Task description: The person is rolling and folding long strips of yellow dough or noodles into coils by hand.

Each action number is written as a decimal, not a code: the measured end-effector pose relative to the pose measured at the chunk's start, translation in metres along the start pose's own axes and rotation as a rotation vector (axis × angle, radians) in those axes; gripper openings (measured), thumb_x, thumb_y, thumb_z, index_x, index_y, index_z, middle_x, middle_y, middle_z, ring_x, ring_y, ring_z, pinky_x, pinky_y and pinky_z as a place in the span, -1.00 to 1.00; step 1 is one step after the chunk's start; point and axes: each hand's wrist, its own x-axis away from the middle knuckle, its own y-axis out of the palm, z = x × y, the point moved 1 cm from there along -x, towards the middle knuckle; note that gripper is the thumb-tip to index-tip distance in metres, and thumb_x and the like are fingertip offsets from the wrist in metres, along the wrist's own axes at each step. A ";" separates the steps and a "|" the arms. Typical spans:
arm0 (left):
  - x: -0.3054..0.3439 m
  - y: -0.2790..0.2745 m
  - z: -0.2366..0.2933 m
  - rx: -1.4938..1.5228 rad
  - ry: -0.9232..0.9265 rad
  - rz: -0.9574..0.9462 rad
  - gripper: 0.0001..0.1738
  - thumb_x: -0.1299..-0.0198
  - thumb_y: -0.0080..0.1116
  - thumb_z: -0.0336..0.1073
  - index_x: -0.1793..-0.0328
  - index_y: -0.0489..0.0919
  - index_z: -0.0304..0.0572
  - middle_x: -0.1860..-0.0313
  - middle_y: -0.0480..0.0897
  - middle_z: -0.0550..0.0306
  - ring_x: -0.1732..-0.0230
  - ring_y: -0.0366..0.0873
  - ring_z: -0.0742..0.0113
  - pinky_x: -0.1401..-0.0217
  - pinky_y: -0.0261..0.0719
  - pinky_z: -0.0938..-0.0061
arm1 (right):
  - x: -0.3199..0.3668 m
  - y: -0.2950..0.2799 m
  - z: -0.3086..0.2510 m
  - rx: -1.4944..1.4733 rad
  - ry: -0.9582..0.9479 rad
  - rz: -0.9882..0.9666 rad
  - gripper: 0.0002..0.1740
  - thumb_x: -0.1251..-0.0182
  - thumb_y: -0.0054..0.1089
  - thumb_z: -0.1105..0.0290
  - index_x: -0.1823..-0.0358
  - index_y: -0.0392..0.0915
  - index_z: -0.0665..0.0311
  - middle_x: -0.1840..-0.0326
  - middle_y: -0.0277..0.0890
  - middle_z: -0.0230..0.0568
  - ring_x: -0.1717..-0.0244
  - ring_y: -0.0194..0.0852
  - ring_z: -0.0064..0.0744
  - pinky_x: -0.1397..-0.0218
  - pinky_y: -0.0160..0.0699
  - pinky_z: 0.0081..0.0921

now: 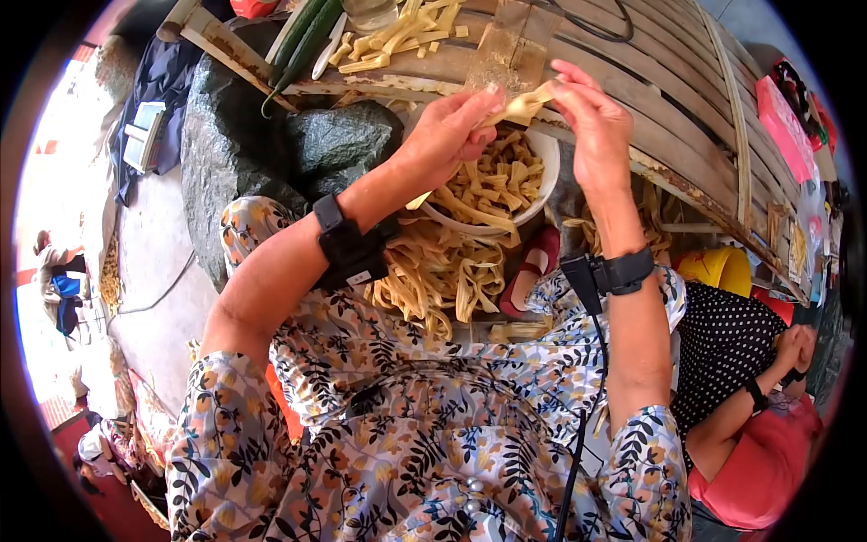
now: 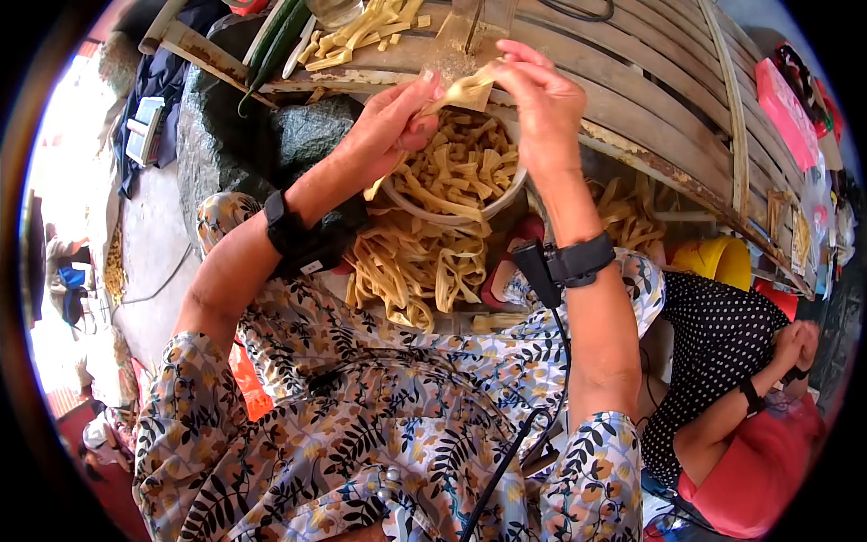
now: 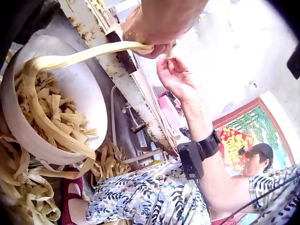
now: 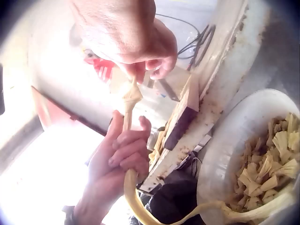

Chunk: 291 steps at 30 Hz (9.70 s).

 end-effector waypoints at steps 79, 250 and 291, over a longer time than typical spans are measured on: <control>-0.009 -0.045 0.042 -0.884 0.234 -0.338 -0.84 -0.25 0.00 -0.28 0.18 0.52 -0.17 0.61 0.43 0.40 0.60 0.32 0.70 0.56 0.29 0.78 | 0.017 -0.009 -0.002 0.586 0.322 -0.468 -0.86 -0.15 0.16 0.44 0.32 0.59 0.35 0.66 0.41 -0.49 0.74 0.15 -0.78 0.69 0.10 -0.79; -0.088 -0.020 0.058 -0.801 0.509 -0.043 -0.81 -0.18 0.07 -0.29 0.27 0.58 -0.27 0.58 0.44 0.38 0.57 0.26 0.67 0.51 0.26 0.74 | -0.067 0.006 0.013 -0.153 0.062 0.117 -0.76 -0.19 0.15 0.42 0.16 0.50 0.42 0.42 0.47 -0.29 0.53 0.35 -0.67 0.43 0.44 -0.70; -0.005 -0.029 0.024 -0.159 -0.180 -0.537 -0.67 -0.30 -0.11 -0.18 -0.02 0.42 -0.29 0.36 0.55 0.19 0.47 0.40 0.55 0.35 0.39 0.69 | -0.004 0.001 -0.013 0.159 -0.041 -0.214 -0.89 -0.09 0.18 0.59 0.31 0.56 0.33 0.43 0.53 -0.42 0.47 0.41 -0.73 0.38 0.43 -0.78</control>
